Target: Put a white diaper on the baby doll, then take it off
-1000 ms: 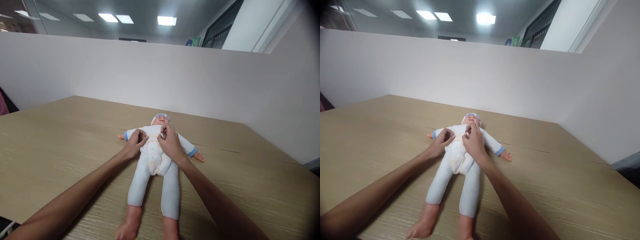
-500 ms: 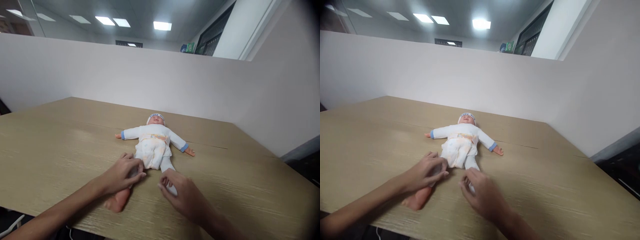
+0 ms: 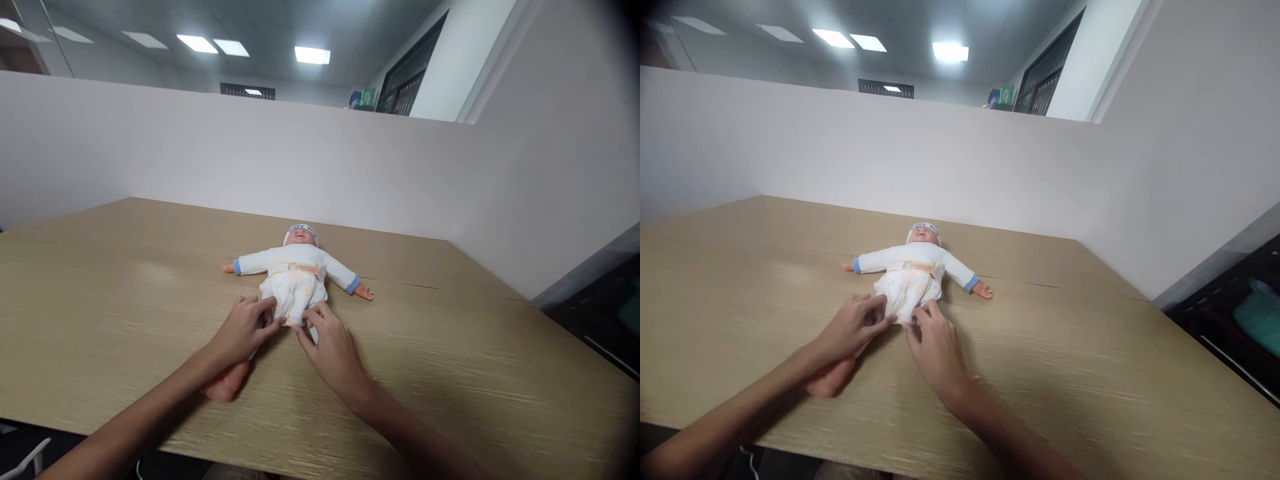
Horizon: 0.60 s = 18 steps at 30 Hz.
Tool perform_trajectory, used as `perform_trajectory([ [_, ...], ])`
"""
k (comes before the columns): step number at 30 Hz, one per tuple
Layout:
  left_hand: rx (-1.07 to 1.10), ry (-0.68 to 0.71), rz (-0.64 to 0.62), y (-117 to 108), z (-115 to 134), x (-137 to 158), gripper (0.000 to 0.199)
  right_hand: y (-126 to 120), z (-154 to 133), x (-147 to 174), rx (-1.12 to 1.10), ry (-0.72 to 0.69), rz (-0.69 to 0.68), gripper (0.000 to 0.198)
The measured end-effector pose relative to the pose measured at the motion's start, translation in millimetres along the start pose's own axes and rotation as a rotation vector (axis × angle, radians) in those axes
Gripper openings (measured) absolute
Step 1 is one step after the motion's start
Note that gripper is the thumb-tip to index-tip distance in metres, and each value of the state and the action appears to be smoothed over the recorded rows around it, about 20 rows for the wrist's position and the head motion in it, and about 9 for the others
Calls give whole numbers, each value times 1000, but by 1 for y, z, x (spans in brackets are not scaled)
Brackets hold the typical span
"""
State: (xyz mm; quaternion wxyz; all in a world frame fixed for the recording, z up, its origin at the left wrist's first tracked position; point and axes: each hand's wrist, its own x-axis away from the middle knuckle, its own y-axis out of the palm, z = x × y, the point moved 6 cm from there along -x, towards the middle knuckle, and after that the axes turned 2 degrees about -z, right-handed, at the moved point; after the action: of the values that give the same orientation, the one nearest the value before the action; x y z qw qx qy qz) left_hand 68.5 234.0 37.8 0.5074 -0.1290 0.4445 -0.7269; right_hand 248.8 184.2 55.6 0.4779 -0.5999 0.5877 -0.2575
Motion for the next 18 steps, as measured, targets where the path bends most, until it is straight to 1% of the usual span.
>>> perform_trajectory([
  [2, 65, 31, 27, -3, 1, 2, 33, 0, 1, 1, -34, -10, 6, 3],
  [5, 154, 62, 65, -7, 4, 3, 25, -1, 1, 2, -72, -26, -4, 7],
  [7, 181, 67, 64, -7, 5, 2, 23, -3, 0, 2, -87, -33, -25, 12],
  [10, 170, 50, 45, -5, 6, 2, 25, -3, 0, 1, -85, -20, -71, 16],
  [13, 148, 0, 22, -3, 3, 2, 28, -2, 2, -3, -118, 2, -93, 16],
  [15, 158, -20, 17, -2, 1, 2, 29, -2, 7, -5, -195, 31, -61, 17],
  [18, 265, -42, 11, -1, -5, 1, 28, -4, 18, -6, -360, 93, 63, 25],
])
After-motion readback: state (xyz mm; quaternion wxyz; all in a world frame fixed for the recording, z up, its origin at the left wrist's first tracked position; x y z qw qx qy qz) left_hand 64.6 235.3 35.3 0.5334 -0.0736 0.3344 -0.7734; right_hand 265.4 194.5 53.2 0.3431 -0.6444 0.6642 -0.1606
